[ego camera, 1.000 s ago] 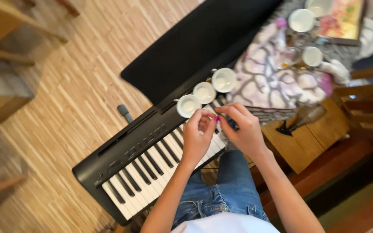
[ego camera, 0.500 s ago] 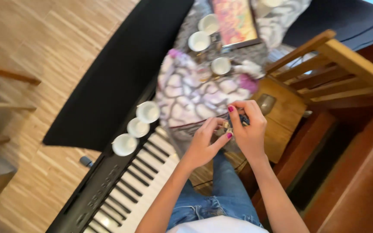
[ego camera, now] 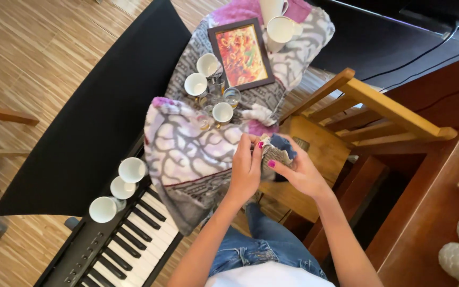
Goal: Cleaning various glassware items and wiping down the bar shelf area.
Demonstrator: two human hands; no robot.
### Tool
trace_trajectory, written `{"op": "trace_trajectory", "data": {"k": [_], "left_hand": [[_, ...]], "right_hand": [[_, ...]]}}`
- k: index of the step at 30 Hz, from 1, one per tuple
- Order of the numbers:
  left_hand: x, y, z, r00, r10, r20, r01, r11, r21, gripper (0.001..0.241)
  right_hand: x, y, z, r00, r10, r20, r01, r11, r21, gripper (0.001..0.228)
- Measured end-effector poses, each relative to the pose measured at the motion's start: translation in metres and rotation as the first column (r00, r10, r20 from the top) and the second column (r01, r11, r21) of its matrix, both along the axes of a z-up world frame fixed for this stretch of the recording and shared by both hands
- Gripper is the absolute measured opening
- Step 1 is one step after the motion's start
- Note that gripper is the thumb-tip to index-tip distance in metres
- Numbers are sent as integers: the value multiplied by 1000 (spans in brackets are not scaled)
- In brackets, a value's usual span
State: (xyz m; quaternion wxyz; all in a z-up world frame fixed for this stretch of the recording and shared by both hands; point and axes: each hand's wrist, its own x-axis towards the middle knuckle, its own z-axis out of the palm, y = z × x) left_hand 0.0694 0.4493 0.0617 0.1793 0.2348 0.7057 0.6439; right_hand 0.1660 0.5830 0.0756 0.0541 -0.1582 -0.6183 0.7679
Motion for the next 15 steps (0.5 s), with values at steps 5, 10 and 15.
{"op": "trace_trajectory", "data": {"k": [5, 10, 15], "left_hand": [[18, 26, 3, 996, 12, -87, -16, 999, -43, 12], [30, 46, 1, 972, -196, -128, 196, 980, -16, 32], [37, 73, 11, 863, -477, 164, 493, 867, -73, 34]], "right_hand": [[7, 26, 1, 994, -94, 55, 74, 952, 296, 31], [19, 47, -4, 949, -310, 51, 227, 791, 568, 32], [54, 68, -21, 869, -490, 72, 404, 785, 469, 38]]}}
